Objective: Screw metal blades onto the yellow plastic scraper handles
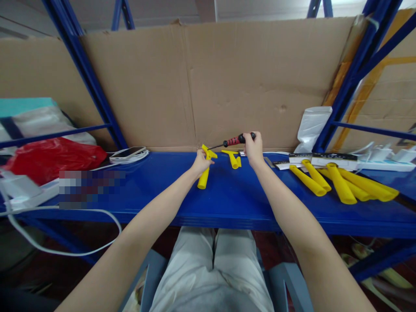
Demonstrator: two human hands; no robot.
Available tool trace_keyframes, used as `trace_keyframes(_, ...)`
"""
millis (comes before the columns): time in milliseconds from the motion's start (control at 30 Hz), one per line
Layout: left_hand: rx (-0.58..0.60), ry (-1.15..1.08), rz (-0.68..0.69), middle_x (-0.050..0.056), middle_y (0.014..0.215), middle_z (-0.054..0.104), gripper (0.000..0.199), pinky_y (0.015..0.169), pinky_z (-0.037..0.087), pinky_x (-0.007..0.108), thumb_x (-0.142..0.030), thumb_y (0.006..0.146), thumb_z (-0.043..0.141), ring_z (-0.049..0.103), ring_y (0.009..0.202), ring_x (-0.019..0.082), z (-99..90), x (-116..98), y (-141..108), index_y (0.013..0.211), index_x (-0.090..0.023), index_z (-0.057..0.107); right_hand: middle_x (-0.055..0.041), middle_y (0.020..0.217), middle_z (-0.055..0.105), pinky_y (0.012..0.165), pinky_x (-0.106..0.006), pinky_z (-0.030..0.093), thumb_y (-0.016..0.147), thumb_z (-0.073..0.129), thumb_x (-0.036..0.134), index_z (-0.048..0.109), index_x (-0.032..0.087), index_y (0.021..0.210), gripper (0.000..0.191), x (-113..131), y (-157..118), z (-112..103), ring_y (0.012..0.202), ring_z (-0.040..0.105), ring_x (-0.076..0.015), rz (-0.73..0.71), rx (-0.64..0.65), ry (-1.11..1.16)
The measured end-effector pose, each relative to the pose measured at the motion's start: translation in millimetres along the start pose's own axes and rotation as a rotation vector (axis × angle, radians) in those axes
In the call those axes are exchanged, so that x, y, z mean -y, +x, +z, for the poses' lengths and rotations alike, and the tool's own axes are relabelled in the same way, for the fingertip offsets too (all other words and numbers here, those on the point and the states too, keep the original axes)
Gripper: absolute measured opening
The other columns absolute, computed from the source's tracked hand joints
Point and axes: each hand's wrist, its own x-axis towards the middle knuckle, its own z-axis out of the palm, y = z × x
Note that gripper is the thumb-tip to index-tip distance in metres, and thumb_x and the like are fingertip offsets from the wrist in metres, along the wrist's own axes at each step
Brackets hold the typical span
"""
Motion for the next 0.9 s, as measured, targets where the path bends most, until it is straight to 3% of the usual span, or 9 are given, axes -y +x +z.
trace_keyframes(67,0.005,0.021,0.018,0.002,0.095,0.062,0.051,0.078,0.052,0.029,0.011,0.067,0.062,0.064,0.09,0.018,0.0,0.4,-0.3,0.1,-0.021,0.04,0.0074,0.054,0.04,0.044,-0.028,0.038,0.079,0.062,0.062,0.044,0.026,0.084,0.04,-0.3,-0.1,-0.6,0.046,0.045,-0.0142,0.033,0.026,0.036)
trace_keyframes(233,0.0,0.076,0.011,0.002,0.094,0.063,0.051,0.077,0.05,0.027,0.009,0.068,0.062,0.065,0.094,0.018,0.3,3.3,0.4,0.101,-0.022,0.041,0.0058,0.057,0.042,0.047,-0.027,0.043,0.075,0.061,0.075,0.044,0.025,0.081,0.053,-0.2,1.3,-5.2,0.052,0.048,-0.0131,-0.098,0.008,0.019)
trace_keyframes(467,-0.002,0.099,0.03,0.002,0.094,0.064,0.049,0.075,0.049,0.025,0.008,0.069,0.061,0.065,0.094,0.018,-0.2,6.7,3.8,0.101,-0.022,0.04,0.0088,0.051,0.041,0.038,-0.024,0.034,0.076,0.068,0.063,0.044,0.026,0.083,0.045,0.4,0.5,-2.6,0.041,0.042,-0.0117,0.035,0.027,0.079)
trace_keyframes(700,-0.017,0.119,0.006,0.004,0.094,0.064,0.047,0.072,0.048,0.026,0.007,0.068,0.063,0.065,0.09,0.019,-0.9,9.0,4.2,0.096,-0.022,0.04,0.0043,0.058,0.05,0.052,-0.029,0.047,0.076,0.066,0.066,0.049,0.024,0.082,0.046,-1.0,1.1,-5.9,0.059,0.057,-0.0157,-0.061,0.006,0.016)
trace_keyframes(900,-0.005,0.122,0.041,0.004,0.097,0.065,0.047,0.077,0.05,0.027,0.008,0.069,0.059,0.066,0.097,0.019,-1.0,10.7,7.3,0.098,-0.023,0.039,0.0093,0.048,0.043,0.037,-0.024,0.033,0.076,0.068,0.059,0.045,0.026,0.08,0.04,0.4,0.7,-3.3,0.039,0.043,-0.0127,0.051,0.036,0.062)
